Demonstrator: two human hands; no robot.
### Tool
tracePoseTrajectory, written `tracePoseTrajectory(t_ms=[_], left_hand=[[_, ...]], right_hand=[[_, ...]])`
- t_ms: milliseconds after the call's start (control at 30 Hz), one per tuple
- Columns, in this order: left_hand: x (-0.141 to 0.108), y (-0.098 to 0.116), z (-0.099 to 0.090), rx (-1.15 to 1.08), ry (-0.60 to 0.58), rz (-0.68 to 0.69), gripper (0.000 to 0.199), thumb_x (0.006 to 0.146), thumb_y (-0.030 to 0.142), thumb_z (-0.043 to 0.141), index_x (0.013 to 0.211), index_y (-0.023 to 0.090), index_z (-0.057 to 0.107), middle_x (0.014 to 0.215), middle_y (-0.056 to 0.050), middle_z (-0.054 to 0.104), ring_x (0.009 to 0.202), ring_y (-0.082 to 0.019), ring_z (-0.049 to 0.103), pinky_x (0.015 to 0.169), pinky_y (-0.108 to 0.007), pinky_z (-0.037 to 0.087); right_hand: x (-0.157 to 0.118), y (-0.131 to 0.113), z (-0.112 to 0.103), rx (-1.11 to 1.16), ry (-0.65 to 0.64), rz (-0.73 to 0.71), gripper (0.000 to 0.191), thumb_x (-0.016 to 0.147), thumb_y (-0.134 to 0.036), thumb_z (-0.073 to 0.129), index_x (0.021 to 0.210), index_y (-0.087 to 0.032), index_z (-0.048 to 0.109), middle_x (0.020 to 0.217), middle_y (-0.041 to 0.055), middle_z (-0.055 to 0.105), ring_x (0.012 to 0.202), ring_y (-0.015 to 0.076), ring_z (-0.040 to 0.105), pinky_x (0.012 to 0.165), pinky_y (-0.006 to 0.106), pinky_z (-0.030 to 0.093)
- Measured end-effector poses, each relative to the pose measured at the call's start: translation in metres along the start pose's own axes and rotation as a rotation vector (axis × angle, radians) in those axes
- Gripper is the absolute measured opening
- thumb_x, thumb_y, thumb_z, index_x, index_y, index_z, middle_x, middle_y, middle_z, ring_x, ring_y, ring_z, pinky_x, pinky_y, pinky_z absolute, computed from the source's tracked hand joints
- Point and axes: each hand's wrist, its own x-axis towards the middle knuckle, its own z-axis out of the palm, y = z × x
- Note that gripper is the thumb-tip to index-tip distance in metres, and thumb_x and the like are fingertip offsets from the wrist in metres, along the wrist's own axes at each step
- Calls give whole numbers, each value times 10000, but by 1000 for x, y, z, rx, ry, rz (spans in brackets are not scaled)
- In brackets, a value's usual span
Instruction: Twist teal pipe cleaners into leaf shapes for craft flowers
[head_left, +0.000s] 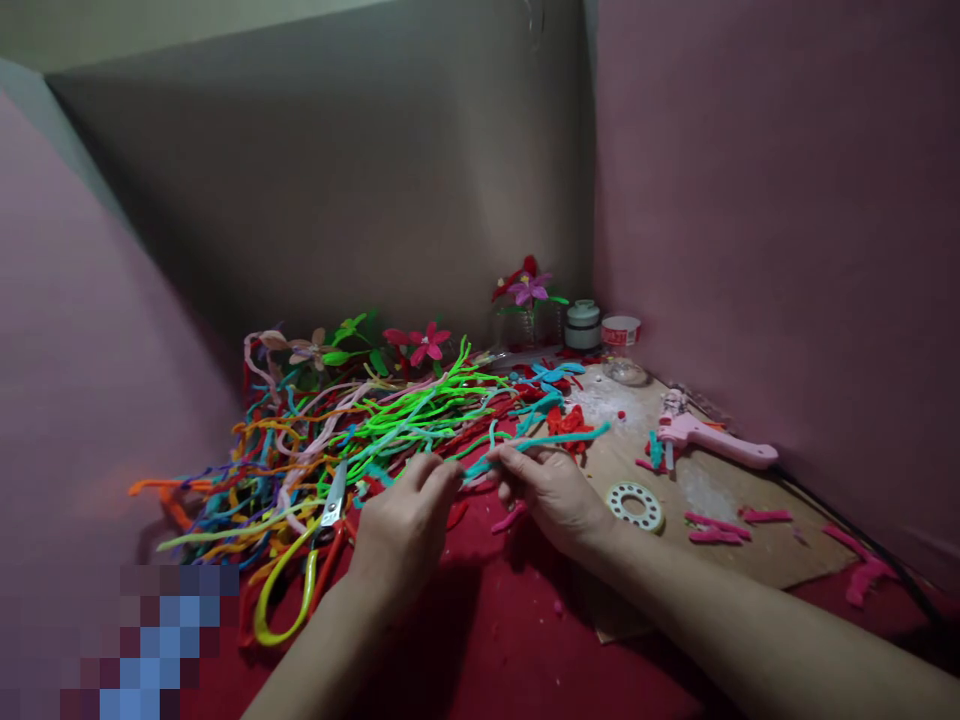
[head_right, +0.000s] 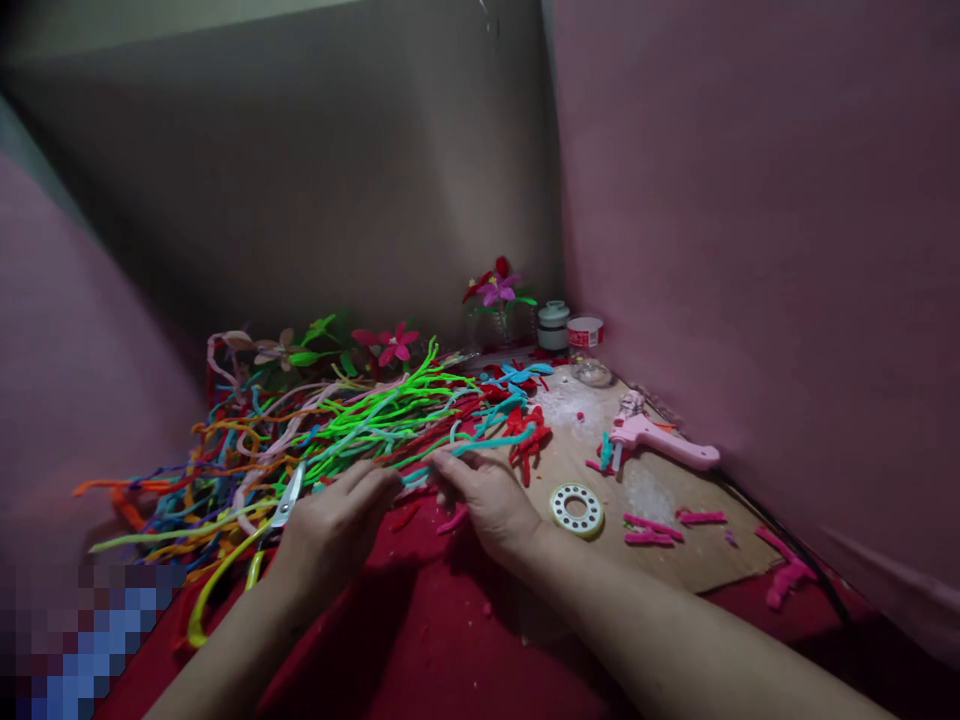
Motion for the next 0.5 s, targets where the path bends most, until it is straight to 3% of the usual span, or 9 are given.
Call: tracePoseTrajectory(t_ms=[100, 167, 267, 367, 500], left_hand=[[-8, 3, 5, -209, 141, -74, 175, 585, 64, 692, 666, 219, 684, 780, -51, 578, 702, -124, 491, 579, -130, 363], [-13, 4, 12, -239, 35, -111, 124, 599, 97, 691, 652, 208, 674, 737, -48, 587, 691, -130, 504, 600, -151, 390], [-11, 5, 21, -350, -145, -307, 100, 644, 253, 675, 713, 189, 641, 584, 0, 537, 481, -92, 439, 441, -176, 350], [-2, 3, 21, -615, -44, -494, 228, 672, 372, 640, 769, 173, 587, 512, 57, 447, 356, -34, 305, 339, -148, 224], [7, -6, 10, -852, 34, -496, 221, 671, 306, 658, 785, 134, 578, 490, 85, 384, 329, 1, 264, 329, -123, 211]], right_hand=[[5, -2, -3, 172, 63, 41, 238, 668, -338, 663, 729, -109, 635, 585, 20, 612, 451, 72, 507, 431, 191, 381], [8, -4, -4, 258, 80, 65, 231, 648, -315, 683, 741, -108, 638, 579, 23, 618, 451, 79, 521, 428, 193, 384], [9, -6, -6, 301, 58, 67, 225, 646, -302, 688, 752, -110, 638, 586, 22, 623, 465, 83, 537, 441, 194, 391], [6, -4, -6, 266, 28, 109, 227, 647, -307, 686, 731, -103, 635, 562, 19, 613, 444, 74, 516, 434, 190, 374], [5, -2, -4, 219, 27, 137, 220, 648, -309, 681, 726, -108, 638, 581, 19, 615, 449, 74, 501, 436, 195, 356]])
